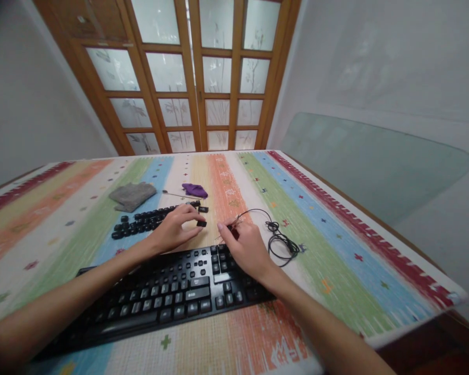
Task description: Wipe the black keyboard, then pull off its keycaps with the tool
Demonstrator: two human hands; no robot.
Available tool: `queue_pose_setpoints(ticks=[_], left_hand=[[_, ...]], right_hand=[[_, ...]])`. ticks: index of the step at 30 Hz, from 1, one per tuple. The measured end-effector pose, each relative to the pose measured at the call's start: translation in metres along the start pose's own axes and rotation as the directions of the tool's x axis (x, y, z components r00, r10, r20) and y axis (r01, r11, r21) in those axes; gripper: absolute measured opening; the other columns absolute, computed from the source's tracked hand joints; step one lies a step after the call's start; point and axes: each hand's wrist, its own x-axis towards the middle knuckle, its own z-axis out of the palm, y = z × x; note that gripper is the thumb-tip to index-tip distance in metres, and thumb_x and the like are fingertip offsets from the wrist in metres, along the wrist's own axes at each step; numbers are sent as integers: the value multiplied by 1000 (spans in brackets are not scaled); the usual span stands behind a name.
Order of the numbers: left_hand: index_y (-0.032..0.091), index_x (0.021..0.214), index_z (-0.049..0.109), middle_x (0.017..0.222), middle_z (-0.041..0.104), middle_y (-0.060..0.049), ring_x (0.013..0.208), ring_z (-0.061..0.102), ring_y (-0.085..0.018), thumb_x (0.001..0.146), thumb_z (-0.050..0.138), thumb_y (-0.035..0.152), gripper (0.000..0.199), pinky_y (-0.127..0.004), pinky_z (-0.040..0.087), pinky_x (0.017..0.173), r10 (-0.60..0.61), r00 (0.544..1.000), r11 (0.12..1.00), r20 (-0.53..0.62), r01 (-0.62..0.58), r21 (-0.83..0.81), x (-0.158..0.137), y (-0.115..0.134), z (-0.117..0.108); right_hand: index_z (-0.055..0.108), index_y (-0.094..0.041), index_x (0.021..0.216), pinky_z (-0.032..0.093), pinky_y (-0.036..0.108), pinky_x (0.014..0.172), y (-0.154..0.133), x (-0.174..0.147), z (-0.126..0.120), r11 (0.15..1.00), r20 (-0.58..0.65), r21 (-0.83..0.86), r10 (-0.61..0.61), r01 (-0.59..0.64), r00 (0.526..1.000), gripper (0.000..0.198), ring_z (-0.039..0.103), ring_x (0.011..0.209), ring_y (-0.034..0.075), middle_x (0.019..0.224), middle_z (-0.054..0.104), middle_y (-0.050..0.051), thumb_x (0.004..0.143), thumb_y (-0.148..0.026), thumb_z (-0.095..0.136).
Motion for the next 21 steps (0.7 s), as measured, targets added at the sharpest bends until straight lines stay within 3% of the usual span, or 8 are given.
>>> queue_pose_setpoints(ticks=[9,14,21], left_hand=[[16,92,68,85,66,-6,90,58,-23,79,58,9,18,-41,49,87,31,997,987,65,-41,155,28,-34,27],[15,88,67,102,61,-10,99,55,-25,79,60,12,12,-42,50,88,25,999,979,-24,-20,203,23,-39,29],[16,88,65,106,58,-9,102,53,-25,79,62,11,11,-42,49,91,-31,997,979,-68,44,199,20,-41,28]], right_hand=[[67,-18,78,46,29,64,-1,-1,0,1000,-11,3,0,0,1000,30,62,59,17,68,69,4,96,-38,53],[67,-18,77,47,30,65,-3,-3,-1,1000,-26,-15,-24,24,999,29,64,61,18,70,71,5,95,-36,54],[67,-17,74,44,28,61,-2,-3,1,998,-51,-32,-62,60,997,28,63,59,16,68,70,3,95,-31,55]])
